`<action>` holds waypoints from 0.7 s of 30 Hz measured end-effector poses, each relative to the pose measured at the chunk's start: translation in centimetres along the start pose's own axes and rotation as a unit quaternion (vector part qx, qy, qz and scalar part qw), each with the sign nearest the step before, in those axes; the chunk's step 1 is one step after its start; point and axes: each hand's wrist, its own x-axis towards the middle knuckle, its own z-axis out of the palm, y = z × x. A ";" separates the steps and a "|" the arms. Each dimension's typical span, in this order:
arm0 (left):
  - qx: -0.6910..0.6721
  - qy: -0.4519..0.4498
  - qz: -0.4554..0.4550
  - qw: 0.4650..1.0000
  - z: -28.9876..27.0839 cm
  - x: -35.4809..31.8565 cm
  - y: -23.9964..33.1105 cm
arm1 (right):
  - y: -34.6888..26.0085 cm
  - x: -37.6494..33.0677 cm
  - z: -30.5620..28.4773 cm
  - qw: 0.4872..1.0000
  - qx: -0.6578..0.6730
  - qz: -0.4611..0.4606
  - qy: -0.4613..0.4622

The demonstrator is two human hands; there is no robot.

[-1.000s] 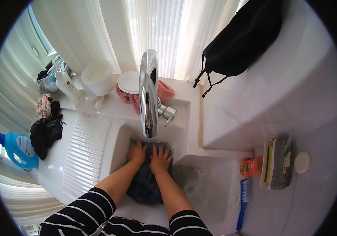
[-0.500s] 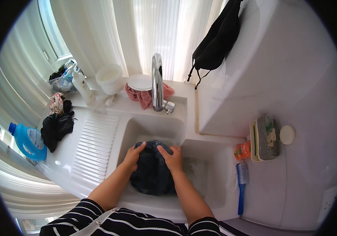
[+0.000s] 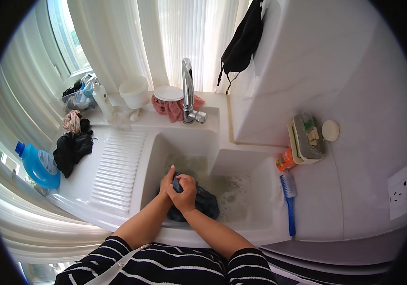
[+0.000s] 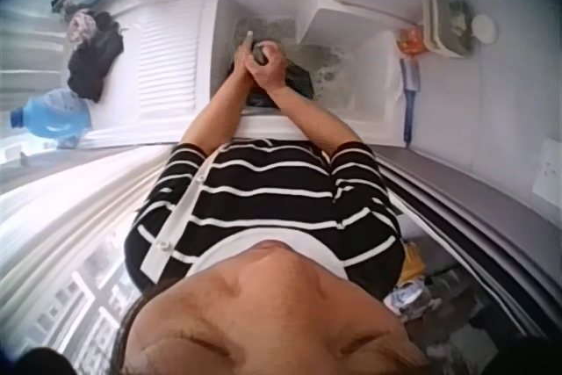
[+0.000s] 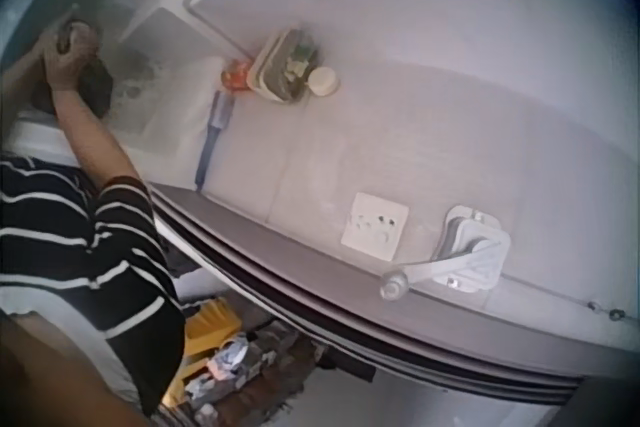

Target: The person hand-washes a dark-colored garment in a sink filled with soapy water. They repeatedly submerge, agitate, and wring the fabric to clean it, handling the item with both hands throughout the process.

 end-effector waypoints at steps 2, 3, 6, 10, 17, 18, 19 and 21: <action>-0.104 0.053 -0.037 0.993 4.7 -4.7 5.1 | 2.6 1.3 -1.2 0.983 -0.029 0.160 0.085; -0.016 -0.001 0.038 0.999 3.6 -3.9 2.6 | 4.3 2.0 -2.0 0.961 -0.041 0.254 0.105; 0.126 -0.009 0.065 0.990 5.4 -6.2 3.4 | 6.4 1.9 -3.0 0.941 -0.041 0.305 0.142; 0.012 0.102 0.003 0.995 4.3 -2.1 2.6 | 1.1 0.5 -2.6 0.991 -0.008 0.106 0.081; 0.003 0.002 0.000 1.000 5.5 -4.6 2.7 | 5.1 2.2 -2.6 0.933 0.022 0.330 0.140; -0.027 0.024 -0.015 0.999 5.3 -3.9 2.7 | 4.3 1.3 -2.4 0.940 0.044 0.306 0.148; -0.087 0.050 -0.052 0.994 4.5 -2.8 3.2 | 2.9 0.5 -1.9 0.978 0.022 0.163 0.125; 0.041 0.059 0.052 0.996 0.6 1.5 -0.6 | -0.3 0.2 -1.5 0.994 0.088 0.063 0.012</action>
